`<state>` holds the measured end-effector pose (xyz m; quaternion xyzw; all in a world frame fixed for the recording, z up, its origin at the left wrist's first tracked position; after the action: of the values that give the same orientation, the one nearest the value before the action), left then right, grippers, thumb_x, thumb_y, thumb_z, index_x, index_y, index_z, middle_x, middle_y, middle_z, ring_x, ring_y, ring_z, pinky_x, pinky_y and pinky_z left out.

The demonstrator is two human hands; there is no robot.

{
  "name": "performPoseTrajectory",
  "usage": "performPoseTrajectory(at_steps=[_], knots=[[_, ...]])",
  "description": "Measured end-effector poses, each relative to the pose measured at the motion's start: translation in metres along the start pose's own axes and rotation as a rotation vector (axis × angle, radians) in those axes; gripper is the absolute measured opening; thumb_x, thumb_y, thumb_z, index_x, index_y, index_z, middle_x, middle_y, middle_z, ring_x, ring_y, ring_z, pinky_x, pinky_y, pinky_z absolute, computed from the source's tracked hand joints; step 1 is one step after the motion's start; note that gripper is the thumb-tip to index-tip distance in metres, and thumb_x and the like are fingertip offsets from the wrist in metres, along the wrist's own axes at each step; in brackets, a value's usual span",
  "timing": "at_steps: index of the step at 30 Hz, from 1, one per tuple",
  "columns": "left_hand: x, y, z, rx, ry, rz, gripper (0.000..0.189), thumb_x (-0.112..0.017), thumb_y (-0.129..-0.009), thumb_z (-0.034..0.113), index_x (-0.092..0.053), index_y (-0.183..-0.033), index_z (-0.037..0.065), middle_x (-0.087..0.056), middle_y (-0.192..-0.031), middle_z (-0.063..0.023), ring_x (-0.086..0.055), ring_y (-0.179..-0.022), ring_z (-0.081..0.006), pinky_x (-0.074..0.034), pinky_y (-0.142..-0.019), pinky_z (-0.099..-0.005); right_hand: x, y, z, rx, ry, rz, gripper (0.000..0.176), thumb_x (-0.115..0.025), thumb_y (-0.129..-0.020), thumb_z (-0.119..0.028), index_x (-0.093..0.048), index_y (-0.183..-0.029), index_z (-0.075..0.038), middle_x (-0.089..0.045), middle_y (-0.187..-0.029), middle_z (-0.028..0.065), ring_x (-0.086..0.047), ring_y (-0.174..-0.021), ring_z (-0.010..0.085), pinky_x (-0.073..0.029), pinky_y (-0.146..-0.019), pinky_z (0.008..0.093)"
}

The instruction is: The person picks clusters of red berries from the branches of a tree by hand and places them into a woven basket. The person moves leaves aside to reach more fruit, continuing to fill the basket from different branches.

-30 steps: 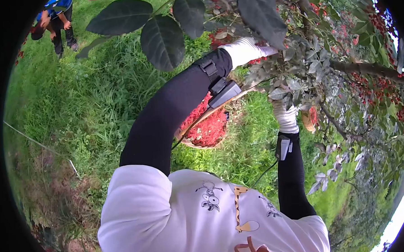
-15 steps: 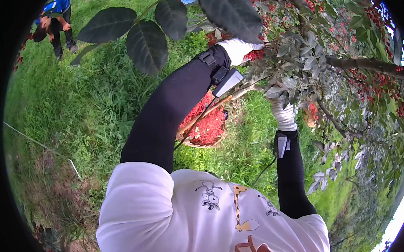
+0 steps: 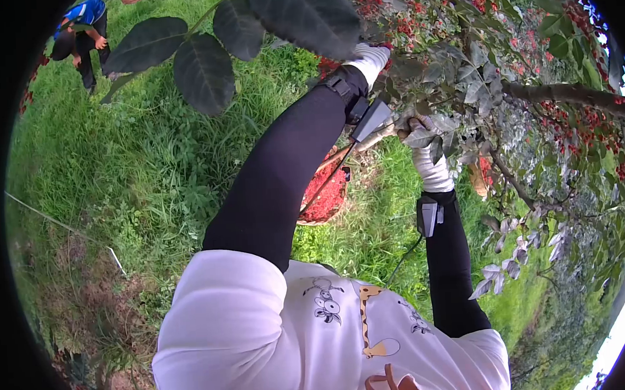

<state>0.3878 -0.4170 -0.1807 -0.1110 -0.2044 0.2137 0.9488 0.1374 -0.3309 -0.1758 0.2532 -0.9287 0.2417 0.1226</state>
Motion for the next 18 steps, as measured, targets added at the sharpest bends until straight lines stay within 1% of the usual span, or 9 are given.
performPoseTrajectory(at_steps=[1,3,6,7,9,12,14,16,18], knots=[[0.019,0.024,-0.011,0.253,0.427,0.067,0.038,-0.055,-0.081,0.02,-0.055,-0.115,0.004,-0.062,-0.093,-0.021,-0.06,-0.087,-0.0354,-0.047,-0.076,-0.039,0.0,0.001,0.002,-0.007,-0.016,0.009,0.035,-0.062,-0.081,-0.025,-0.053,-0.108,-0.005,-0.052,-0.1,0.0081,-0.051,-0.089,0.023,-0.043,-0.074,0.0355],[0.033,0.074,0.018,-0.617,-0.288,0.135,0.038,-0.06,-0.081,0.023,-0.055,-0.116,0.008,-0.062,-0.093,-0.0162,-0.06,-0.083,-0.0316,-0.046,-0.073,-0.0382,0.001,-0.001,0.003,-0.006,-0.046,0.021,0.034,-0.062,-0.082,-0.027,-0.054,-0.107,-0.005,-0.052,-0.097,0.0054,-0.051,-0.087,0.0198,-0.043,-0.073,0.0332],[0.037,0.075,-0.017,-0.458,0.319,0.053,0.036,-0.06,-0.075,0.008,-0.056,-0.11,0.004,-0.063,-0.094,-0.0121,-0.061,-0.08,-0.0255,-0.048,-0.07,-0.0361,0.003,-0.003,0.008,0.02,-0.04,0.037,0.033,-0.062,-0.084,-0.031,-0.055,-0.106,-0.006,-0.054,-0.094,0.0013,-0.052,-0.084,0.0151,-0.043,-0.072,0.0297],[0.041,0.075,-0.025,-0.392,0.554,0.057,0.036,-0.059,-0.073,0.001,-0.057,-0.108,0.002,-0.063,-0.093,-0.0117,-0.061,-0.079,-0.0252,-0.048,-0.069,-0.0353,-0.013,0.003,-0.013,-0.042,-0.233,0.057,0.034,-0.062,-0.083,-0.032,-0.055,-0.106,-0.007,-0.053,-0.094,0.0009,-0.051,-0.084,0.0155,-0.043,-0.072,0.0306],[0.059,0.085,-0.016,-0.378,0.612,0.048,0.037,-0.058,-0.072,-0.002,-0.057,-0.109,0.002,-0.062,-0.097,-0.0122,-0.06,-0.085,-0.0264,-0.048,-0.075,-0.0344,-0.016,0.001,-0.021,0.003,-0.07,0.063,0.032,-0.064,-0.082,-0.028,-0.055,-0.105,-0.009,-0.054,-0.095,0.0004,-0.051,-0.085,0.0159,-0.043,-0.073,0.0315],[0.047,0.078,0.011,-0.564,0.405,-0.137,0.045,-0.059,-0.077,0.002,-0.051,-0.121,0.008,-0.058,-0.112,-0.0107,-0.058,-0.096,-0.0217,-0.047,-0.08,-0.0321,-0.017,0.0,-0.017,-0.046,-0.11,0.065,0.029,-0.066,-0.081,-0.024,-0.056,-0.104,-0.009,-0.055,-0.095,0.0003,-0.052,-0.086,0.016,-0.043,-0.073,0.0317],[0.042,0.081,0.027,-0.81,0.004,-0.083,0.049,-0.06,-0.077,0.003,-0.05,-0.125,0.01,-0.055,-0.119,-0.0105,-0.057,-0.1,-0.0199,-0.047,-0.079,-0.0316,-0.01,-0.002,-0.004,-0.076,-0.099,0.081,0.027,-0.066,-0.082,-0.022,-0.056,-0.104,-0.01,-0.055,-0.093,0.0003,-0.052,-0.085,0.0158,-0.043,-0.072,0.0313],[0.045,0.093,0.049,-0.982,-0.268,0.043,0.05,-0.06,-0.076,-0.001,-0.051,-0.124,0.01,-0.054,-0.121,-0.0111,-0.057,-0.102,-0.0216,-0.047,-0.082,-0.0326,-0.02,0.001,0.002,-0.207,-0.406,0.124,0.024,-0.063,-0.085,-0.024,-0.056,-0.104,-0.01,-0.056,-0.092,0.0001,-0.052,-0.084,0.0154,-0.043,-0.071,0.0312],[0.009,0.059,0.02,-0.8,-0.032,-0.181,0.063,-0.058,-0.071,-0.009,-0.046,-0.129,0.012,-0.052,-0.124,-0.0139,-0.054,-0.108,-0.0245,-0.044,-0.091,-0.0322,-0.055,-0.006,-0.034,-0.154,-0.496,-0.093,0.024,-0.059,-0.088,-0.027,-0.055,-0.106,-0.01,-0.057,-0.092,0.0003,-0.053,-0.084,0.0152,-0.043,-0.071,0.031]])
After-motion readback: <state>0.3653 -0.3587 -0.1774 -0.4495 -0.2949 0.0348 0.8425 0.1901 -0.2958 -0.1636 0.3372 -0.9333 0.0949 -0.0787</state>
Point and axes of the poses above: each hand's wrist, its own y-axis away from the middle knuckle, its own x-axis out of the back of the hand, z = x × y, the point moved 9 cm from there along -y, towards the middle knuckle
